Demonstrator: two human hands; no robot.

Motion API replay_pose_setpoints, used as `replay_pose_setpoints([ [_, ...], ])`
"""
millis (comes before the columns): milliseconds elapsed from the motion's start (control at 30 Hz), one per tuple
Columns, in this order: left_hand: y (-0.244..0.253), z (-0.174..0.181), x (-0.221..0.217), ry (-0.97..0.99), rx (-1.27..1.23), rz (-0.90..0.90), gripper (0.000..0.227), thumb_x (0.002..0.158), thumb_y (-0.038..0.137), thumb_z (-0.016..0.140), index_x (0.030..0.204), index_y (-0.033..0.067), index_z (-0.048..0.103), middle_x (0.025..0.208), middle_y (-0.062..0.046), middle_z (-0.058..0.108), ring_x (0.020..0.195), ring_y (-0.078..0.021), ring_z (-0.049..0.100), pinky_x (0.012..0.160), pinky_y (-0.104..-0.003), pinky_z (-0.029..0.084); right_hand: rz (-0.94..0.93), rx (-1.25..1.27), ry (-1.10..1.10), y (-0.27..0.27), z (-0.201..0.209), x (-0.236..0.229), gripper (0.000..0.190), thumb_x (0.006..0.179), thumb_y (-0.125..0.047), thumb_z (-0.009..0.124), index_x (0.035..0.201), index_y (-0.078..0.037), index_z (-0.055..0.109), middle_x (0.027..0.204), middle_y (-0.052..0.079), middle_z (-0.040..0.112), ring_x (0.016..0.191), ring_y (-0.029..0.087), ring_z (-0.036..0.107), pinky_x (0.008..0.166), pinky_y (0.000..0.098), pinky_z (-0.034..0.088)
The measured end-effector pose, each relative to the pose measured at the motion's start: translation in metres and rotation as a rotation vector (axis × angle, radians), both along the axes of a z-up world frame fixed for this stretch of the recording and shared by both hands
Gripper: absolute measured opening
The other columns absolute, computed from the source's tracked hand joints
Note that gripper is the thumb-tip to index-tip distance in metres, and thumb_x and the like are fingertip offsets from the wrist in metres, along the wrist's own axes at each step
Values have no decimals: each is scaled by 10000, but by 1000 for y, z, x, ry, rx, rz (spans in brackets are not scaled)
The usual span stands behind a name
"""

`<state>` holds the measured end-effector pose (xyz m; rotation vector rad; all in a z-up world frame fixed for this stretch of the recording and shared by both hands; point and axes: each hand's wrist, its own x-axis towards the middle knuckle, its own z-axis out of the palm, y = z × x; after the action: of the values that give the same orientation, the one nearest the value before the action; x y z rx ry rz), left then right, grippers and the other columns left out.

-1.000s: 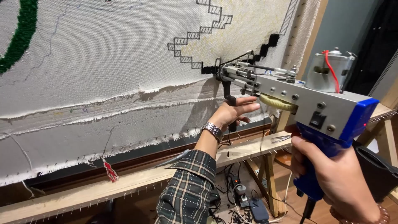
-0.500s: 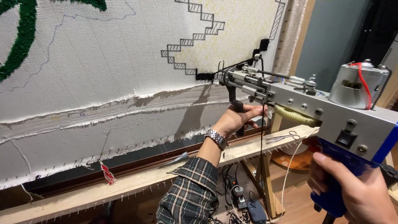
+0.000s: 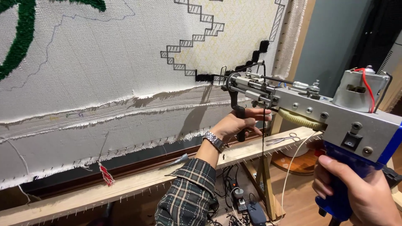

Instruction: Using a tufting gun to fill in a black pattern on a rug canvas stretched over a wooden frame.

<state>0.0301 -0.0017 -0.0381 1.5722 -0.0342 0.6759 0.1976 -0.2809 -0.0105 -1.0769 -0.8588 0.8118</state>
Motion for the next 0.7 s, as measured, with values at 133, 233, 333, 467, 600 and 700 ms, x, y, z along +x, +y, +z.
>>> replay_pose_setpoints([
  [133,-15,13,-5,60,-133,-92,406,1006,-7,633,1410,26,646,1437,-239,636,1131,-190,695,873,-328,638,3,28,55,1,-7,8,166,1060,0,525,955,47,405,646,173,243,475,315,264,456,477,237],
  [233,-39,32,-5,178,-208,191,366,895,205,798,1185,-15,761,1072,-169,788,693,-103,675,582,-174,570,15,69,55,3,-17,18,157,1051,-26,537,966,85,465,639,201,304,461,309,281,457,465,237],
  [333,-49,46,-6,290,-120,302,357,840,186,807,1126,-24,770,1153,-183,781,1079,-236,744,831,-316,656,57,99,15,2,-19,25,283,1076,-78,522,867,102,456,620,183,303,447,303,304,423,467,249],
  [467,-43,41,-2,450,40,403,289,795,249,838,1036,91,816,1141,-61,813,1039,-133,740,979,-260,579,78,82,19,1,-20,28,222,1076,-85,469,1079,128,530,647,159,278,447,262,261,419,433,246],
  [600,-33,24,1,244,-113,219,368,883,152,788,1227,30,742,1238,-181,756,1124,-229,745,719,-228,591,97,82,42,3,-28,34,219,1059,-76,543,914,72,472,634,179,334,453,285,328,428,454,276],
  [700,-44,23,0,243,-186,273,399,825,273,835,1098,-12,775,1038,-166,790,786,-160,713,648,-239,602,43,74,47,0,-18,20,164,1047,-20,543,947,85,467,642,189,309,458,305,302,446,462,273],
])
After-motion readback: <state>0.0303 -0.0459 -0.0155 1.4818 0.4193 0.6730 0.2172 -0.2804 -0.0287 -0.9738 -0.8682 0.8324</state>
